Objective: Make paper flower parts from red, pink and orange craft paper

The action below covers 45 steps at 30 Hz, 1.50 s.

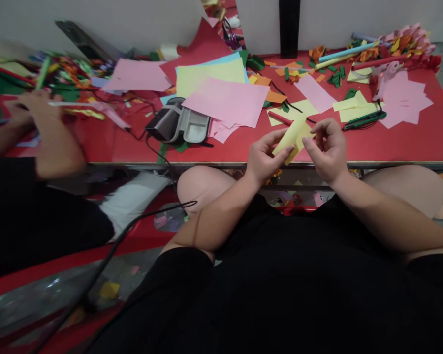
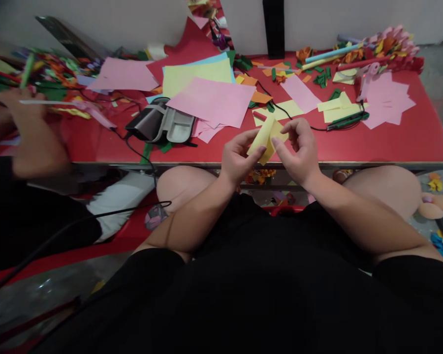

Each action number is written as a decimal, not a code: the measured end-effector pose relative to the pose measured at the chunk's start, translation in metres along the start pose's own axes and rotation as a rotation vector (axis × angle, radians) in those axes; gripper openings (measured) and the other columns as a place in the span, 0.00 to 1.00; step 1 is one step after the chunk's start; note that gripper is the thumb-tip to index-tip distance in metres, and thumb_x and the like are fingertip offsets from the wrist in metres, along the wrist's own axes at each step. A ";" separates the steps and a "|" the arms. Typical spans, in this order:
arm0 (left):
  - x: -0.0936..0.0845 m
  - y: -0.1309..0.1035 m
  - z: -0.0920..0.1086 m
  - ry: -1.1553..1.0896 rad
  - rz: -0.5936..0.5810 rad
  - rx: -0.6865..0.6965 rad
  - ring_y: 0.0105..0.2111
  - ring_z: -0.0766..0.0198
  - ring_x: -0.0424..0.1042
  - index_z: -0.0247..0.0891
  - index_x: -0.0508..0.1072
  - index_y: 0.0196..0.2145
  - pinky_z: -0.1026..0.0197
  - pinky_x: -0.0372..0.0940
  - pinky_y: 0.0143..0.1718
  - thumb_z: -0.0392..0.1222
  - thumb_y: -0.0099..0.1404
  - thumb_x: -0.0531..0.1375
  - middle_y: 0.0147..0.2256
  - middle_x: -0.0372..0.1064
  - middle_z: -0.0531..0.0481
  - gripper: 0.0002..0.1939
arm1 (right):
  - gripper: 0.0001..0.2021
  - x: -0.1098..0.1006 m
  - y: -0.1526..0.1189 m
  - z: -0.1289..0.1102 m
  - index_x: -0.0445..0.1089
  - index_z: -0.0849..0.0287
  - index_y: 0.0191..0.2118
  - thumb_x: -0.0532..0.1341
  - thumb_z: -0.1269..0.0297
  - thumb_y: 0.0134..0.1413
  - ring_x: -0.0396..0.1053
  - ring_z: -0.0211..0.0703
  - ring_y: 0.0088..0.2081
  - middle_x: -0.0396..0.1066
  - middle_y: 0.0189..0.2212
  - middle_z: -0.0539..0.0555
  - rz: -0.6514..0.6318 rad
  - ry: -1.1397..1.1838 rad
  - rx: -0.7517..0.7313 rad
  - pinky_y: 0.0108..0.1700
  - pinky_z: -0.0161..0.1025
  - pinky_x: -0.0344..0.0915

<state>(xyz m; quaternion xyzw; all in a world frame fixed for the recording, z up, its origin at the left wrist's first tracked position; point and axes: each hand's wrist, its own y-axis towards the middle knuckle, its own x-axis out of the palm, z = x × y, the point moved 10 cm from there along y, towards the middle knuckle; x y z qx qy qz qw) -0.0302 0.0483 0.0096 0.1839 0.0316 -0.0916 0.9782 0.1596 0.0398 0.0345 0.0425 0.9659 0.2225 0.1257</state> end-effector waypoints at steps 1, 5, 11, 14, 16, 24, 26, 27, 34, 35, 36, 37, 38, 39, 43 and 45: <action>-0.001 -0.001 0.001 0.043 -0.003 0.014 0.59 0.48 0.85 0.44 0.84 0.63 0.47 0.82 0.59 0.65 0.74 0.72 0.59 0.86 0.42 0.29 | 0.26 0.005 0.000 -0.003 0.74 0.50 0.45 0.73 0.32 0.66 0.68 0.45 0.37 0.62 0.35 0.51 -0.035 0.013 0.009 0.38 0.45 0.71; -0.002 -0.003 0.011 0.303 -0.012 0.119 0.46 0.55 0.87 0.45 0.85 0.64 0.52 0.81 0.51 0.55 0.72 0.74 0.59 0.87 0.43 0.26 | 0.28 0.021 -0.004 0.002 0.75 0.53 0.32 0.78 0.33 0.60 0.58 0.39 0.29 0.61 0.25 0.47 -0.129 0.080 0.134 0.31 0.42 0.60; 0.000 0.005 0.000 0.122 -0.095 0.073 0.53 0.50 0.87 0.44 0.83 0.64 0.54 0.80 0.50 0.63 0.68 0.76 0.62 0.85 0.41 0.34 | 0.25 0.022 -0.004 0.018 0.85 0.54 0.33 0.79 0.35 0.58 0.72 0.46 0.34 0.78 0.29 0.52 -0.108 0.203 0.183 0.39 0.46 0.74; 0.007 0.011 -0.031 -0.219 -0.162 -0.140 0.55 0.48 0.86 0.43 0.82 0.61 0.54 0.80 0.49 0.74 0.64 0.76 0.60 0.85 0.39 0.40 | 0.26 0.025 -0.003 0.020 0.85 0.53 0.33 0.79 0.32 0.55 0.78 0.50 0.39 0.82 0.33 0.54 -0.157 0.245 0.192 0.45 0.48 0.78; 0.011 0.010 -0.053 -0.400 -0.164 -0.325 0.47 0.50 0.87 0.42 0.82 0.56 0.54 0.80 0.44 0.74 0.62 0.77 0.53 0.87 0.40 0.38 | 0.27 0.029 -0.003 0.020 0.86 0.53 0.36 0.79 0.31 0.54 0.80 0.51 0.43 0.85 0.38 0.54 -0.206 0.293 0.202 0.50 0.50 0.79; 0.003 0.009 -0.055 -0.560 -0.093 -0.359 0.48 0.47 0.89 0.43 0.81 0.55 0.49 0.84 0.50 0.60 0.57 0.85 0.48 0.88 0.43 0.35 | 0.15 0.015 0.008 0.031 0.81 0.52 0.37 0.77 0.47 0.54 0.73 0.45 0.37 0.76 0.32 0.50 -0.134 0.246 0.174 0.43 0.44 0.73; -0.002 0.011 -0.053 -0.520 -0.056 -0.294 0.50 0.49 0.89 0.44 0.82 0.55 0.49 0.84 0.53 0.59 0.56 0.86 0.49 0.89 0.44 0.35 | 0.13 0.010 0.011 0.037 0.78 0.52 0.34 0.75 0.50 0.52 0.69 0.43 0.34 0.74 0.30 0.49 -0.098 0.186 0.171 0.38 0.42 0.67; -0.003 0.011 -0.052 -0.500 -0.047 -0.271 0.50 0.49 0.90 0.44 0.82 0.54 0.49 0.84 0.54 0.59 0.55 0.86 0.50 0.89 0.44 0.36 | 0.11 0.008 0.013 0.038 0.77 0.53 0.33 0.73 0.52 0.50 0.67 0.42 0.33 0.73 0.29 0.49 -0.088 0.149 0.166 0.36 0.41 0.65; -0.005 0.012 -0.047 -0.419 -0.043 -0.224 0.44 0.55 0.89 0.42 0.82 0.50 0.54 0.83 0.50 0.61 0.56 0.86 0.46 0.89 0.46 0.33 | 0.06 0.007 0.017 0.035 0.73 0.53 0.29 0.65 0.59 0.45 0.61 0.40 0.28 0.68 0.25 0.48 -0.091 -0.064 0.121 0.30 0.40 0.54; -0.006 0.012 -0.046 -0.413 -0.044 -0.225 0.42 0.57 0.89 0.42 0.82 0.48 0.56 0.83 0.48 0.60 0.56 0.86 0.44 0.89 0.47 0.32 | 0.05 0.007 0.018 0.033 0.72 0.53 0.28 0.65 0.60 0.44 0.62 0.40 0.28 0.68 0.25 0.48 -0.099 -0.099 0.098 0.30 0.40 0.55; -0.007 0.013 -0.045 -0.409 -0.041 -0.224 0.40 0.59 0.88 0.41 0.82 0.47 0.57 0.82 0.47 0.60 0.55 0.86 0.43 0.89 0.48 0.32 | 0.04 0.008 0.018 0.030 0.71 0.53 0.27 0.65 0.61 0.43 0.62 0.41 0.29 0.68 0.25 0.49 -0.107 -0.136 0.070 0.31 0.41 0.55; -0.009 0.013 -0.044 -0.410 -0.035 -0.222 0.39 0.61 0.87 0.41 0.81 0.45 0.59 0.81 0.45 0.61 0.55 0.86 0.41 0.88 0.50 0.31 | 0.04 0.008 0.019 0.027 0.69 0.52 0.26 0.65 0.62 0.43 0.63 0.41 0.29 0.68 0.25 0.49 -0.109 -0.174 0.039 0.31 0.41 0.56; -0.011 0.014 -0.044 -0.414 -0.026 -0.219 0.37 0.62 0.86 0.41 0.81 0.44 0.60 0.80 0.43 0.61 0.54 0.87 0.39 0.87 0.51 0.31 | 0.04 0.007 0.020 0.024 0.68 0.52 0.25 0.65 0.63 0.43 0.63 0.42 0.29 0.69 0.25 0.49 -0.108 -0.205 0.009 0.32 0.42 0.58; -0.015 0.015 -0.044 -0.417 -0.015 -0.215 0.36 0.64 0.85 0.41 0.81 0.44 0.62 0.80 0.42 0.62 0.54 0.86 0.39 0.86 0.52 0.31 | 0.04 0.005 0.022 0.021 0.68 0.52 0.24 0.64 0.64 0.43 0.64 0.42 0.29 0.70 0.25 0.50 -0.103 -0.223 -0.018 0.33 0.43 0.59; -0.030 0.019 -0.044 -0.413 0.014 -0.198 0.34 0.65 0.84 0.44 0.82 0.48 0.63 0.77 0.36 0.63 0.56 0.85 0.40 0.86 0.52 0.32 | 0.02 -0.004 0.025 0.017 0.75 0.52 0.28 0.64 0.64 0.45 0.70 0.45 0.32 0.77 0.29 0.53 -0.078 -0.136 -0.022 0.35 0.44 0.65; -0.032 0.019 -0.042 -0.418 -0.005 -0.202 0.36 0.63 0.85 0.45 0.82 0.51 0.62 0.78 0.37 0.63 0.58 0.85 0.42 0.86 0.51 0.32 | 0.05 -0.002 0.025 0.021 0.77 0.52 0.32 0.66 0.61 0.47 0.72 0.46 0.33 0.77 0.30 0.53 -0.104 0.006 0.039 0.36 0.44 0.67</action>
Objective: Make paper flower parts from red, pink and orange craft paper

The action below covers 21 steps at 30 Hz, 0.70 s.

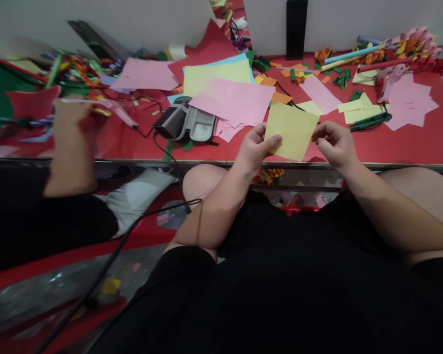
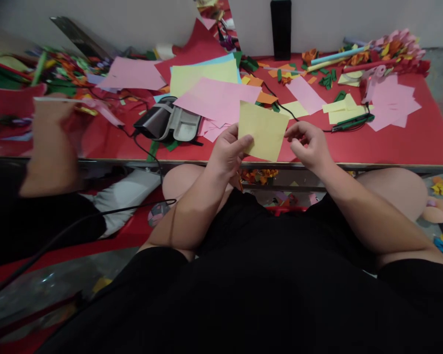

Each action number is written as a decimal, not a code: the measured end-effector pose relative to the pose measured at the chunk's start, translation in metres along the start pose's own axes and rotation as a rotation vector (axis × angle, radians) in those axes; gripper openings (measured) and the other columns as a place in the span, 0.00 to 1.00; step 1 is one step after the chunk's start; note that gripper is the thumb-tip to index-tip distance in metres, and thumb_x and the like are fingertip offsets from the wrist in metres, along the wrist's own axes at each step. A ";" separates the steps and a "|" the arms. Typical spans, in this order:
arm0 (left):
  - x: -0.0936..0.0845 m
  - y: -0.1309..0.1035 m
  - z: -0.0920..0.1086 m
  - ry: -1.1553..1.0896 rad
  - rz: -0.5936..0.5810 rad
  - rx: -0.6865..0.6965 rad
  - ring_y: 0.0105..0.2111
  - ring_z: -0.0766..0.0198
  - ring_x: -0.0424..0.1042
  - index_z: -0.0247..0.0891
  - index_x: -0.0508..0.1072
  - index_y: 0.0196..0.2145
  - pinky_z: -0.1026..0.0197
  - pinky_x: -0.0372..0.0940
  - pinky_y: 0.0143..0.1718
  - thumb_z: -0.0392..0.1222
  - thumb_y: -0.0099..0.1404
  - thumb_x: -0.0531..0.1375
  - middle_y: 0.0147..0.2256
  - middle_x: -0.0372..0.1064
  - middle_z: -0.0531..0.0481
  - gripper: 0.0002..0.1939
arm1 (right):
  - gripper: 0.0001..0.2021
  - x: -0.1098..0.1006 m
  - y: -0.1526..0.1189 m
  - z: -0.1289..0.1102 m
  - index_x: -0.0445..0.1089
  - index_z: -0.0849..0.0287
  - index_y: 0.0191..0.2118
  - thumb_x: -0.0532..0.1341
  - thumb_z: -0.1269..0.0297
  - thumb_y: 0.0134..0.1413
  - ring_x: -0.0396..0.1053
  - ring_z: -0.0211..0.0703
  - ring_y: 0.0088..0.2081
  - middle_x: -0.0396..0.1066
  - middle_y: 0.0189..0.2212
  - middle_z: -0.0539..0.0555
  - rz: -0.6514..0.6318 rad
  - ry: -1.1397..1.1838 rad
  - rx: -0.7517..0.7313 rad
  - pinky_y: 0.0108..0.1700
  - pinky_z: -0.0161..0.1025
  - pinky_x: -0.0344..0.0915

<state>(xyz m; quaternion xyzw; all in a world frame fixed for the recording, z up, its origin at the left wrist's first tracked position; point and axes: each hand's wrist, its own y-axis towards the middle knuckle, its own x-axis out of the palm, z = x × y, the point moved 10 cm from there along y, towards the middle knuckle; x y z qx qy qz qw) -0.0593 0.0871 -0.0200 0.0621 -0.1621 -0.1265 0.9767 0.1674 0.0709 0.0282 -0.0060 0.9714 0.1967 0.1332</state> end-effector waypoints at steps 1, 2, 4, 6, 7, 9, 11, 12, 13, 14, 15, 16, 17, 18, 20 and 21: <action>0.001 -0.001 0.000 -0.008 -0.013 -0.008 0.38 0.61 0.86 0.45 0.82 0.52 0.60 0.79 0.39 0.63 0.58 0.84 0.43 0.87 0.50 0.33 | 0.06 0.003 0.000 0.001 0.77 0.52 0.34 0.67 0.59 0.49 0.72 0.45 0.34 0.76 0.30 0.52 -0.023 0.081 0.023 0.36 0.44 0.67; 0.003 -0.002 0.000 -0.018 -0.027 -0.017 0.40 0.59 0.87 0.45 0.82 0.54 0.58 0.81 0.42 0.63 0.59 0.84 0.45 0.87 0.48 0.33 | 0.08 0.007 -0.001 0.001 0.77 0.52 0.35 0.69 0.56 0.50 0.71 0.44 0.34 0.76 0.31 0.52 -0.052 0.156 0.038 0.36 0.44 0.68; 0.008 -0.006 0.000 -0.033 -0.044 -0.031 0.44 0.55 0.88 0.45 0.81 0.54 0.54 0.82 0.46 0.63 0.60 0.84 0.47 0.87 0.47 0.33 | 0.12 0.016 -0.004 -0.001 0.78 0.52 0.36 0.72 0.51 0.51 0.70 0.43 0.33 0.76 0.32 0.51 -0.109 0.257 0.058 0.36 0.43 0.68; 0.012 -0.009 0.000 -0.033 -0.034 -0.043 0.45 0.54 0.88 0.45 0.81 0.54 0.54 0.81 0.46 0.62 0.60 0.83 0.47 0.87 0.46 0.32 | 0.14 0.022 -0.008 0.000 0.79 0.52 0.37 0.74 0.48 0.51 0.70 0.43 0.33 0.77 0.33 0.51 -0.140 0.309 0.109 0.34 0.42 0.68; 0.012 -0.010 0.000 -0.029 -0.024 -0.051 0.44 0.54 0.88 0.45 0.81 0.53 0.55 0.81 0.45 0.62 0.60 0.84 0.47 0.87 0.46 0.32 | 0.15 0.024 -0.010 0.002 0.80 0.52 0.37 0.74 0.47 0.51 0.70 0.43 0.33 0.76 0.33 0.51 -0.142 0.334 0.153 0.34 0.42 0.67; 0.013 -0.012 0.001 -0.014 -0.002 -0.060 0.42 0.56 0.87 0.46 0.82 0.52 0.56 0.80 0.43 0.62 0.59 0.84 0.46 0.87 0.47 0.31 | 0.16 0.024 -0.014 0.008 0.81 0.52 0.36 0.73 0.45 0.52 0.70 0.44 0.33 0.76 0.32 0.52 -0.121 0.393 0.241 0.32 0.42 0.67; 0.014 -0.012 0.002 0.003 0.012 -0.058 0.40 0.58 0.86 0.46 0.82 0.51 0.57 0.79 0.41 0.63 0.58 0.84 0.44 0.87 0.49 0.31 | 0.18 0.023 -0.016 0.008 0.81 0.52 0.35 0.72 0.41 0.54 0.70 0.43 0.32 0.75 0.31 0.53 -0.088 0.431 0.262 0.31 0.42 0.66; 0.014 -0.012 0.003 0.009 0.015 -0.054 0.39 0.59 0.85 0.46 0.82 0.51 0.58 0.78 0.40 0.63 0.58 0.84 0.43 0.87 0.49 0.32 | 0.20 0.022 -0.017 0.006 0.80 0.52 0.34 0.73 0.39 0.54 0.70 0.43 0.32 0.75 0.31 0.52 -0.070 0.426 0.242 0.31 0.42 0.67; 0.015 -0.012 0.003 0.012 0.015 -0.050 0.38 0.60 0.85 0.45 0.82 0.50 0.59 0.78 0.39 0.64 0.58 0.84 0.43 0.86 0.49 0.32 | 0.21 0.021 -0.018 0.002 0.81 0.52 0.34 0.75 0.38 0.54 0.69 0.43 0.32 0.75 0.31 0.52 -0.053 0.406 0.213 0.32 0.42 0.67; 0.016 -0.012 0.003 0.012 0.014 -0.047 0.38 0.60 0.85 0.45 0.82 0.49 0.59 0.78 0.39 0.63 0.57 0.84 0.42 0.86 0.49 0.32 | 0.22 0.020 -0.018 0.000 0.81 0.52 0.34 0.77 0.37 0.53 0.69 0.42 0.32 0.76 0.31 0.52 -0.038 0.376 0.188 0.33 0.42 0.68; 0.017 -0.011 0.004 0.012 0.010 -0.045 0.37 0.60 0.85 0.45 0.82 0.49 0.59 0.77 0.38 0.64 0.57 0.84 0.42 0.86 0.49 0.32 | 0.23 0.020 -0.019 -0.002 0.81 0.52 0.34 0.79 0.37 0.51 0.70 0.43 0.32 0.77 0.32 0.52 -0.026 0.342 0.172 0.34 0.42 0.69; 0.017 -0.011 0.004 0.013 0.006 -0.044 0.37 0.60 0.84 0.44 0.82 0.48 0.59 0.77 0.38 0.64 0.56 0.85 0.42 0.86 0.49 0.32 | 0.24 0.021 -0.019 -0.003 0.81 0.53 0.34 0.81 0.37 0.50 0.71 0.43 0.33 0.77 0.32 0.52 -0.019 0.312 0.167 0.35 0.42 0.70; 0.017 -0.011 0.004 0.016 0.008 -0.042 0.37 0.60 0.84 0.44 0.82 0.48 0.60 0.77 0.37 0.64 0.56 0.85 0.41 0.86 0.49 0.32 | 0.24 0.021 -0.019 -0.004 0.81 0.53 0.34 0.81 0.37 0.50 0.72 0.44 0.34 0.78 0.32 0.52 -0.018 0.289 0.167 0.36 0.43 0.71; 0.016 -0.010 0.005 0.021 0.012 -0.040 0.36 0.61 0.84 0.45 0.82 0.48 0.60 0.77 0.37 0.64 0.57 0.84 0.41 0.86 0.49 0.31 | 0.24 0.022 -0.019 -0.004 0.81 0.53 0.33 0.81 0.37 0.51 0.73 0.45 0.35 0.78 0.31 0.52 -0.022 0.270 0.169 0.37 0.43 0.72; 0.012 -0.009 0.008 0.028 0.031 -0.029 0.36 0.61 0.84 0.45 0.82 0.47 0.60 0.77 0.37 0.64 0.57 0.84 0.41 0.85 0.50 0.30 | 0.22 0.022 -0.019 -0.006 0.81 0.54 0.32 0.78 0.39 0.55 0.74 0.46 0.35 0.78 0.30 0.52 -0.039 0.238 0.160 0.38 0.44 0.73; 0.010 -0.009 0.009 0.030 0.041 -0.020 0.35 0.62 0.83 0.44 0.82 0.46 0.61 0.76 0.36 0.63 0.57 0.85 0.41 0.85 0.50 0.30 | 0.20 0.021 -0.018 -0.006 0.82 0.54 0.32 0.77 0.41 0.56 0.74 0.46 0.35 0.78 0.30 0.53 -0.046 0.222 0.151 0.38 0.44 0.73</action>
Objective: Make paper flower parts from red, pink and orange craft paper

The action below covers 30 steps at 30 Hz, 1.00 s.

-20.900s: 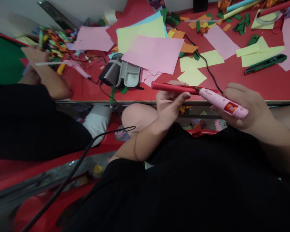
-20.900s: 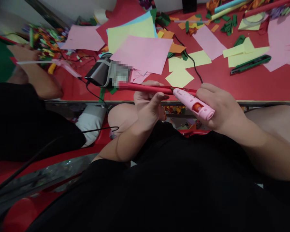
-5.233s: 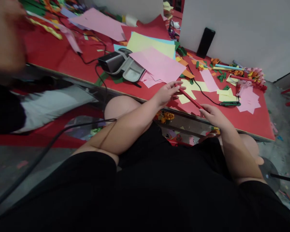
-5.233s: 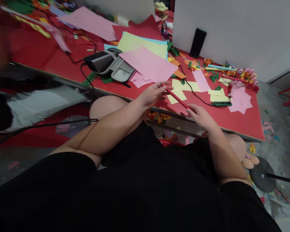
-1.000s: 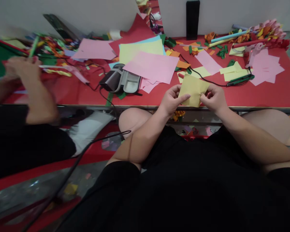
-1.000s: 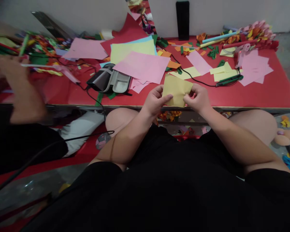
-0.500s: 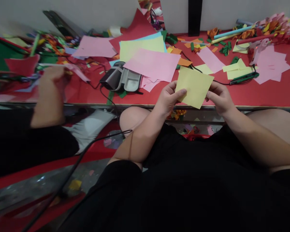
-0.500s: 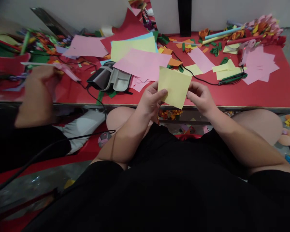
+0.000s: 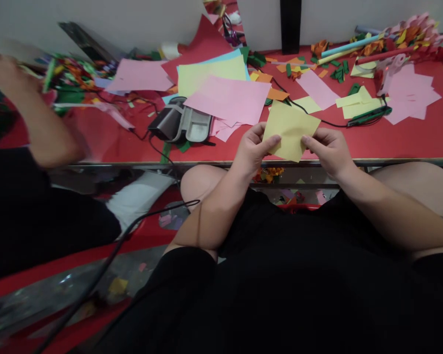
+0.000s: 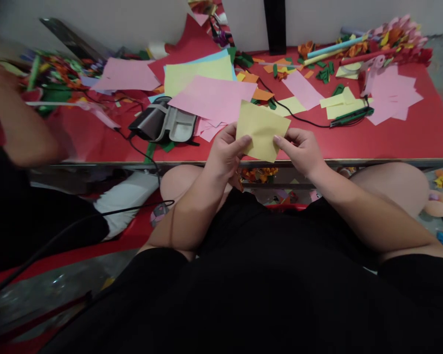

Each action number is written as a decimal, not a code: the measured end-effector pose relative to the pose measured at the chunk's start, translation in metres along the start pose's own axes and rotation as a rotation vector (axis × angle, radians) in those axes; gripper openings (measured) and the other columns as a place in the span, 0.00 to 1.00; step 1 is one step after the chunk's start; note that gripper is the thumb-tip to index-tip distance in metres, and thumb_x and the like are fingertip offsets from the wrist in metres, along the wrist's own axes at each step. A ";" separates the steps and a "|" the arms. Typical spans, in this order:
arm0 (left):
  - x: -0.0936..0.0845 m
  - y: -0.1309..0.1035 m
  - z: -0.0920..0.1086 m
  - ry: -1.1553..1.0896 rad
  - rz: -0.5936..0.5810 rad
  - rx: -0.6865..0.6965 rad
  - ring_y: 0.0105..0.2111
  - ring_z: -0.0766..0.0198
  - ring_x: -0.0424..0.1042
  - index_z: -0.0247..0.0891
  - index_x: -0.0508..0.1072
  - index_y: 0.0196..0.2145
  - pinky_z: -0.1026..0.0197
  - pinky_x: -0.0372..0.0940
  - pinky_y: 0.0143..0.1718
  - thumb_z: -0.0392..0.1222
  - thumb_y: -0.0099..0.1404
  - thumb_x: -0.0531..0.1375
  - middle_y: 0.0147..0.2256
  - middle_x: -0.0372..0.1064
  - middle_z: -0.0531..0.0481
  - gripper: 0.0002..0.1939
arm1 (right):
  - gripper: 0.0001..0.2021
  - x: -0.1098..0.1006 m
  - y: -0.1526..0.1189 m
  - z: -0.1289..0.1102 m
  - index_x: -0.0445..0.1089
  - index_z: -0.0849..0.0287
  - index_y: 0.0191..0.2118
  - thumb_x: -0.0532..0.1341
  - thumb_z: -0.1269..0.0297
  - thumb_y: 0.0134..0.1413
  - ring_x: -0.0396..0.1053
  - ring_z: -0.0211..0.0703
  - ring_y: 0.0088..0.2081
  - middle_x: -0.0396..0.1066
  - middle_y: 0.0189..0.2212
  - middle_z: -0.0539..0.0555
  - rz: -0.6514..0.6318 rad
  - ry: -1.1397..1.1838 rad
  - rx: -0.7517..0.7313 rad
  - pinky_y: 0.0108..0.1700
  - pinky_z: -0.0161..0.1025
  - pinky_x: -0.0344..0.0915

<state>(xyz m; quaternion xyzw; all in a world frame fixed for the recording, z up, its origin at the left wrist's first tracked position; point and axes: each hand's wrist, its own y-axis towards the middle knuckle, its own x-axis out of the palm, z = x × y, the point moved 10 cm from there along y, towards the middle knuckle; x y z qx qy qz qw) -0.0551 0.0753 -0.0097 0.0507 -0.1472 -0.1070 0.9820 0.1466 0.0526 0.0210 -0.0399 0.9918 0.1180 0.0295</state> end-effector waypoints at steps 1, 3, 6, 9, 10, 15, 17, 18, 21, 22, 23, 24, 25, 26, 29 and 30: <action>-0.002 0.001 0.001 0.001 0.008 0.007 0.35 0.63 0.83 0.44 0.81 0.45 0.61 0.76 0.36 0.63 0.56 0.85 0.41 0.85 0.50 0.30 | 0.18 -0.001 0.000 0.000 0.82 0.54 0.32 0.77 0.44 0.57 0.74 0.46 0.35 0.79 0.30 0.53 -0.004 -0.019 -0.006 0.38 0.44 0.72; -0.004 0.001 0.003 0.003 0.012 0.017 0.34 0.64 0.82 0.44 0.82 0.45 0.62 0.76 0.36 0.63 0.56 0.85 0.40 0.84 0.51 0.30 | 0.15 -0.003 0.000 0.002 0.83 0.55 0.32 0.74 0.48 0.57 0.72 0.45 0.32 0.78 0.30 0.53 -0.006 -0.073 -0.009 0.35 0.43 0.69; -0.002 0.001 0.005 0.020 0.001 0.021 0.35 0.64 0.82 0.43 0.82 0.44 0.62 0.78 0.38 0.64 0.55 0.86 0.39 0.84 0.51 0.31 | 0.11 -0.005 0.000 0.003 0.82 0.55 0.32 0.71 0.52 0.56 0.67 0.42 0.27 0.77 0.27 0.52 0.006 -0.207 -0.022 0.30 0.42 0.62; 0.001 -0.001 0.008 0.041 -0.002 0.027 0.36 0.64 0.83 0.43 0.81 0.43 0.61 0.79 0.40 0.64 0.54 0.86 0.39 0.85 0.51 0.31 | 0.08 -0.005 0.000 -0.004 0.80 0.54 0.30 0.69 0.57 0.54 0.65 0.41 0.26 0.77 0.26 0.51 0.013 -0.328 -0.087 0.30 0.43 0.60; 0.001 -0.001 0.009 0.042 -0.003 0.029 0.36 0.64 0.83 0.43 0.81 0.42 0.62 0.79 0.40 0.64 0.53 0.86 0.39 0.85 0.51 0.31 | 0.07 -0.004 0.000 -0.007 0.79 0.54 0.29 0.69 0.57 0.53 0.65 0.41 0.26 0.77 0.26 0.51 0.012 -0.347 -0.110 0.30 0.43 0.60; -0.003 0.002 0.008 0.014 0.035 0.029 0.35 0.63 0.83 0.43 0.81 0.44 0.63 0.77 0.37 0.64 0.55 0.85 0.40 0.84 0.51 0.32 | 0.11 0.000 0.003 -0.003 0.81 0.54 0.32 0.71 0.52 0.55 0.67 0.41 0.27 0.78 0.27 0.51 -0.047 -0.216 -0.055 0.30 0.42 0.61; -0.002 0.001 0.003 -0.027 0.063 0.035 0.37 0.60 0.85 0.44 0.80 0.47 0.62 0.77 0.37 0.67 0.55 0.84 0.42 0.84 0.49 0.34 | 0.16 0.005 0.002 0.007 0.81 0.55 0.32 0.75 0.46 0.55 0.69 0.42 0.28 0.78 0.27 0.52 -0.085 -0.096 0.036 0.30 0.41 0.64; 0.001 0.000 -0.001 -0.053 0.065 0.036 0.39 0.58 0.86 0.44 0.80 0.49 0.61 0.77 0.37 0.69 0.55 0.83 0.43 0.85 0.48 0.35 | 0.19 0.007 0.001 0.012 0.81 0.55 0.32 0.77 0.43 0.55 0.70 0.41 0.28 0.78 0.27 0.52 -0.090 -0.037 0.085 0.31 0.40 0.66; 0.017 -0.008 -0.021 -0.076 0.033 -0.009 0.39 0.57 0.85 0.44 0.82 0.49 0.60 0.75 0.35 0.73 0.51 0.83 0.42 0.85 0.47 0.39 | 0.25 0.012 -0.004 0.028 0.80 0.55 0.32 0.82 0.38 0.50 0.69 0.38 0.27 0.77 0.26 0.51 -0.072 0.113 0.221 0.29 0.38 0.66; 0.021 -0.010 -0.029 -0.052 0.033 -0.042 0.35 0.60 0.82 0.44 0.83 0.47 0.61 0.72 0.32 0.71 0.50 0.84 0.38 0.84 0.49 0.38 | 0.26 0.014 -0.005 0.032 0.79 0.55 0.33 0.82 0.37 0.49 0.69 0.38 0.27 0.77 0.26 0.51 -0.075 0.147 0.253 0.28 0.37 0.66; 0.023 -0.013 -0.034 -0.029 0.047 -0.057 0.31 0.63 0.79 0.43 0.84 0.44 0.62 0.68 0.29 0.71 0.51 0.84 0.35 0.82 0.50 0.36 | 0.27 0.017 -0.006 0.034 0.78 0.54 0.34 0.83 0.36 0.49 0.69 0.38 0.27 0.76 0.26 0.50 -0.083 0.164 0.269 0.28 0.37 0.66; 0.023 -0.015 -0.036 -0.012 0.060 -0.062 0.28 0.66 0.75 0.42 0.84 0.42 0.62 0.66 0.27 0.70 0.53 0.84 0.32 0.80 0.51 0.34 | 0.28 0.018 -0.006 0.034 0.78 0.54 0.36 0.83 0.35 0.48 0.70 0.39 0.28 0.76 0.28 0.50 -0.089 0.164 0.259 0.28 0.37 0.66; 0.023 -0.016 -0.037 0.000 0.074 -0.057 0.27 0.67 0.73 0.41 0.83 0.40 0.62 0.64 0.27 0.70 0.54 0.83 0.30 0.78 0.52 0.32 | 0.28 0.016 -0.005 0.030 0.77 0.53 0.38 0.83 0.35 0.49 0.71 0.40 0.30 0.76 0.30 0.50 -0.080 0.146 0.221 0.28 0.38 0.67; 0.022 -0.017 -0.035 0.007 0.088 -0.044 0.25 0.68 0.70 0.40 0.83 0.38 0.61 0.64 0.27 0.70 0.56 0.83 0.29 0.77 0.52 0.32 | 0.28 0.011 -0.004 0.023 0.77 0.52 0.40 0.82 0.35 0.50 0.72 0.41 0.32 0.77 0.33 0.50 -0.047 0.108 0.155 0.29 0.39 0.68; 0.017 -0.017 -0.028 0.034 0.120 -0.035 0.24 0.69 0.70 0.40 0.82 0.36 0.61 0.64 0.27 0.71 0.56 0.82 0.28 0.77 0.53 0.32 | 0.21 -0.012 -0.006 -0.013 0.76 0.48 0.44 0.77 0.39 0.61 0.74 0.47 0.38 0.76 0.39 0.53 0.116 -0.138 -0.118 0.38 0.46 0.75; 0.016 -0.017 -0.027 0.047 0.128 -0.046 0.25 0.69 0.71 0.40 0.83 0.36 0.61 0.64 0.27 0.72 0.56 0.82 0.29 0.78 0.52 0.32 | 0.17 -0.014 -0.009 -0.027 0.76 0.47 0.44 0.75 0.42 0.65 0.74 0.51 0.40 0.76 0.41 0.55 0.139 -0.256 -0.204 0.42 0.50 0.76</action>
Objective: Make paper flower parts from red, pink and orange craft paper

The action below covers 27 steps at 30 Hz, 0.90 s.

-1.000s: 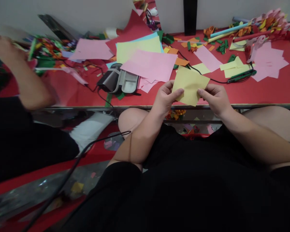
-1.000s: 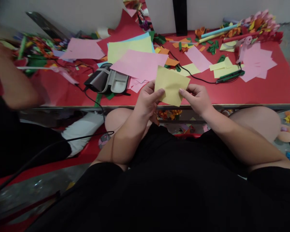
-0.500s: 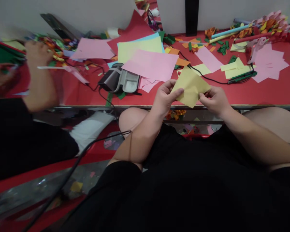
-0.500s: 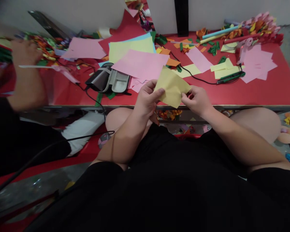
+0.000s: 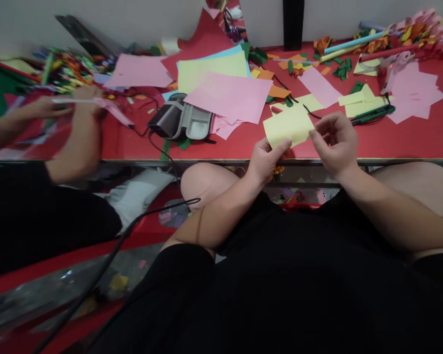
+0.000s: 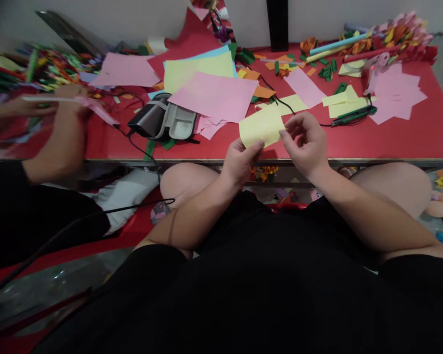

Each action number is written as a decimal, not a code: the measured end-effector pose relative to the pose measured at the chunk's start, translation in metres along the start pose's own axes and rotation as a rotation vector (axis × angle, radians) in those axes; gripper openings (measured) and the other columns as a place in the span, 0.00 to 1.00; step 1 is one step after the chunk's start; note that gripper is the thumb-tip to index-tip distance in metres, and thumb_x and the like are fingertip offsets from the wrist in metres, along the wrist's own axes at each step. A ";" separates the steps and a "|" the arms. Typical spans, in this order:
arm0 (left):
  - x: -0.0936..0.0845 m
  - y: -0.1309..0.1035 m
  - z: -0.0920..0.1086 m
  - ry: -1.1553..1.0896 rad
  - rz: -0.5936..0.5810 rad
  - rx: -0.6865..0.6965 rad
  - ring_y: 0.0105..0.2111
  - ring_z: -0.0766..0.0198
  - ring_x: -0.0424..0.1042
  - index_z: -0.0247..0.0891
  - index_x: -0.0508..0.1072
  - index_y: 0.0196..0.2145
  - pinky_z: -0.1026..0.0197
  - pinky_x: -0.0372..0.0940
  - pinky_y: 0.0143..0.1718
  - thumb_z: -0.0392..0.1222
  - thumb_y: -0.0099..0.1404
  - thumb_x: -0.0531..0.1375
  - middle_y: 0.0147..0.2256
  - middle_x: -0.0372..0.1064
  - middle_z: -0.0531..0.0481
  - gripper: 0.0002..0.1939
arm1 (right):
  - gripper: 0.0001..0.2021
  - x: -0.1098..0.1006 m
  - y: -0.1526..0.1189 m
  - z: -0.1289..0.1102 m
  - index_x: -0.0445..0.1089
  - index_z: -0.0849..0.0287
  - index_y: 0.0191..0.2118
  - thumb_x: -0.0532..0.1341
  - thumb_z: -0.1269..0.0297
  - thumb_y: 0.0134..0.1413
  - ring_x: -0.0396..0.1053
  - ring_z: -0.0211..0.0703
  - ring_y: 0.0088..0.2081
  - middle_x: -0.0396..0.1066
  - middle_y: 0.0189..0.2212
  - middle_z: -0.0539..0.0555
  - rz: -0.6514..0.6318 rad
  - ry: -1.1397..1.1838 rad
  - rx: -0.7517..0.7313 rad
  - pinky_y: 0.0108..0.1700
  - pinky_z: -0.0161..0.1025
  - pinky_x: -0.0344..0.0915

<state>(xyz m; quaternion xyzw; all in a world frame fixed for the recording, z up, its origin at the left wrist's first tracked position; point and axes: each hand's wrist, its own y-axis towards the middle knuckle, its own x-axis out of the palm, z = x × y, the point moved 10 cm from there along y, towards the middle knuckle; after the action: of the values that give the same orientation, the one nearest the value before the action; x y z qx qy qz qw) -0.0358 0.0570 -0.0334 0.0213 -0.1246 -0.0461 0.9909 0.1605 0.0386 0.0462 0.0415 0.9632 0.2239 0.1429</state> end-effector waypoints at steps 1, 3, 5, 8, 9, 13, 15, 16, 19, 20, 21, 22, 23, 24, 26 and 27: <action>0.000 0.000 0.001 0.009 0.003 -0.012 0.25 0.68 0.73 0.39 0.83 0.36 0.62 0.65 0.27 0.72 0.56 0.82 0.29 0.79 0.51 0.33 | 0.13 -0.003 -0.001 -0.012 0.77 0.46 0.44 0.73 0.45 0.68 0.75 0.54 0.43 0.77 0.42 0.57 -0.003 -0.117 -0.085 0.47 0.55 0.77; 0.001 -0.002 0.002 0.009 -0.007 -0.029 0.28 0.67 0.77 0.39 0.84 0.38 0.63 0.66 0.27 0.73 0.56 0.82 0.31 0.81 0.50 0.33 | 0.07 0.000 -0.004 -0.032 0.80 0.45 0.43 0.72 0.51 0.70 0.74 0.59 0.47 0.78 0.44 0.60 -0.057 -0.322 -0.229 0.56 0.62 0.74; 0.004 -0.003 0.003 0.002 -0.021 -0.025 0.29 0.67 0.79 0.39 0.85 0.39 0.64 0.66 0.26 0.74 0.56 0.81 0.32 0.82 0.49 0.34 | 0.04 0.004 -0.008 -0.042 0.82 0.44 0.42 0.70 0.54 0.71 0.74 0.62 0.49 0.77 0.44 0.59 -0.082 -0.461 -0.326 0.62 0.66 0.70; 0.005 -0.006 0.007 0.020 -0.026 0.002 0.29 0.66 0.78 0.39 0.86 0.37 0.63 0.67 0.27 0.74 0.58 0.80 0.32 0.83 0.47 0.33 | 0.07 0.003 -0.010 -0.048 0.85 0.45 0.42 0.68 0.55 0.73 0.73 0.63 0.53 0.76 0.46 0.59 -0.032 -0.572 -0.404 0.65 0.69 0.65; 0.006 -0.006 0.009 0.035 -0.032 0.011 0.28 0.66 0.78 0.39 0.86 0.36 0.63 0.67 0.27 0.74 0.59 0.80 0.32 0.83 0.47 0.33 | 0.08 0.002 -0.010 -0.049 0.86 0.46 0.42 0.68 0.55 0.73 0.73 0.63 0.53 0.76 0.46 0.60 -0.005 -0.603 -0.425 0.64 0.69 0.65; 0.012 -0.009 0.018 0.059 -0.086 0.062 0.29 0.64 0.78 0.39 0.86 0.35 0.60 0.72 0.31 0.75 0.61 0.79 0.32 0.84 0.45 0.32 | 0.10 0.006 -0.014 -0.051 0.88 0.46 0.43 0.68 0.54 0.74 0.73 0.60 0.48 0.76 0.40 0.59 -0.004 -0.682 -0.497 0.58 0.63 0.67; 0.015 -0.011 0.022 0.053 -0.106 0.084 0.32 0.62 0.81 0.39 0.87 0.36 0.58 0.76 0.36 0.73 0.62 0.79 0.33 0.85 0.44 0.31 | 0.08 0.010 -0.015 -0.051 0.87 0.44 0.44 0.68 0.54 0.74 0.73 0.59 0.47 0.76 0.39 0.57 -0.035 -0.674 -0.519 0.56 0.61 0.66; 0.016 -0.011 0.024 0.053 -0.111 0.091 0.32 0.61 0.81 0.39 0.87 0.36 0.57 0.77 0.37 0.73 0.63 0.79 0.33 0.85 0.44 0.31 | 0.08 0.011 -0.015 -0.049 0.87 0.43 0.45 0.68 0.55 0.73 0.73 0.58 0.48 0.77 0.39 0.56 -0.049 -0.669 -0.518 0.56 0.61 0.66; 0.017 -0.012 0.027 0.063 -0.116 0.103 0.32 0.60 0.82 0.40 0.88 0.36 0.56 0.78 0.38 0.73 0.65 0.78 0.33 0.85 0.44 0.30 | 0.05 0.013 -0.011 -0.039 0.85 0.40 0.45 0.69 0.54 0.71 0.73 0.58 0.50 0.77 0.40 0.52 -0.094 -0.661 -0.452 0.61 0.63 0.65; 0.017 -0.013 0.028 0.071 -0.122 0.105 0.33 0.60 0.82 0.40 0.88 0.36 0.56 0.78 0.38 0.73 0.65 0.77 0.33 0.85 0.44 0.30 | 0.04 0.014 -0.010 -0.035 0.84 0.40 0.45 0.69 0.54 0.70 0.73 0.58 0.50 0.77 0.40 0.52 -0.114 -0.654 -0.423 0.63 0.64 0.65; 0.017 -0.013 0.028 0.085 -0.129 0.109 0.33 0.59 0.82 0.39 0.89 0.37 0.56 0.79 0.38 0.73 0.66 0.77 0.34 0.86 0.44 0.31 | 0.04 0.015 -0.008 -0.032 0.84 0.40 0.44 0.70 0.54 0.70 0.73 0.58 0.51 0.77 0.40 0.52 -0.129 -0.643 -0.402 0.64 0.64 0.64; 0.017 -0.013 0.029 0.103 -0.138 0.114 0.34 0.59 0.83 0.39 0.89 0.37 0.56 0.79 0.39 0.73 0.67 0.76 0.35 0.87 0.44 0.30 | 0.03 0.015 -0.007 -0.030 0.83 0.41 0.43 0.70 0.54 0.70 0.72 0.58 0.51 0.76 0.40 0.51 -0.137 -0.628 -0.394 0.65 0.65 0.63; 0.017 -0.014 0.030 0.125 -0.148 0.122 0.35 0.58 0.84 0.39 0.89 0.36 0.56 0.79 0.40 0.73 0.67 0.75 0.36 0.87 0.43 0.30 | 0.03 0.015 -0.007 -0.030 0.82 0.41 0.42 0.70 0.54 0.70 0.72 0.58 0.52 0.77 0.41 0.51 -0.142 -0.618 -0.398 0.65 0.65 0.62; 0.017 -0.014 0.031 0.146 -0.156 0.131 0.36 0.57 0.85 0.40 0.89 0.36 0.55 0.80 0.42 0.73 0.68 0.75 0.37 0.88 0.43 0.30 | 0.05 0.015 -0.006 -0.030 0.82 0.41 0.41 0.69 0.54 0.71 0.72 0.57 0.51 0.77 0.41 0.51 -0.146 -0.620 -0.411 0.65 0.64 0.62; 0.017 -0.014 0.031 0.176 -0.168 0.144 0.40 0.56 0.87 0.40 0.89 0.37 0.55 0.80 0.45 0.72 0.69 0.75 0.39 0.89 0.43 0.29 | 0.08 0.018 -0.007 -0.030 0.81 0.43 0.40 0.66 0.55 0.74 0.71 0.56 0.50 0.78 0.41 0.52 -0.148 -0.668 -0.451 0.64 0.63 0.62; 0.017 -0.015 0.031 0.184 -0.173 0.147 0.41 0.55 0.87 0.40 0.90 0.37 0.54 0.81 0.46 0.72 0.69 0.75 0.40 0.89 0.42 0.29 | 0.10 0.020 -0.007 -0.029 0.80 0.44 0.39 0.64 0.56 0.76 0.71 0.56 0.50 0.78 0.40 0.52 -0.148 -0.708 -0.469 0.62 0.62 0.62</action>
<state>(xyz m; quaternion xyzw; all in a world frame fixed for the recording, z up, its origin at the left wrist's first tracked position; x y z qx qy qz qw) -0.0283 0.0398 0.0004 0.1086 -0.0338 -0.1199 0.9862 0.1328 0.0227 0.0630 0.0132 0.7781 0.3978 0.4860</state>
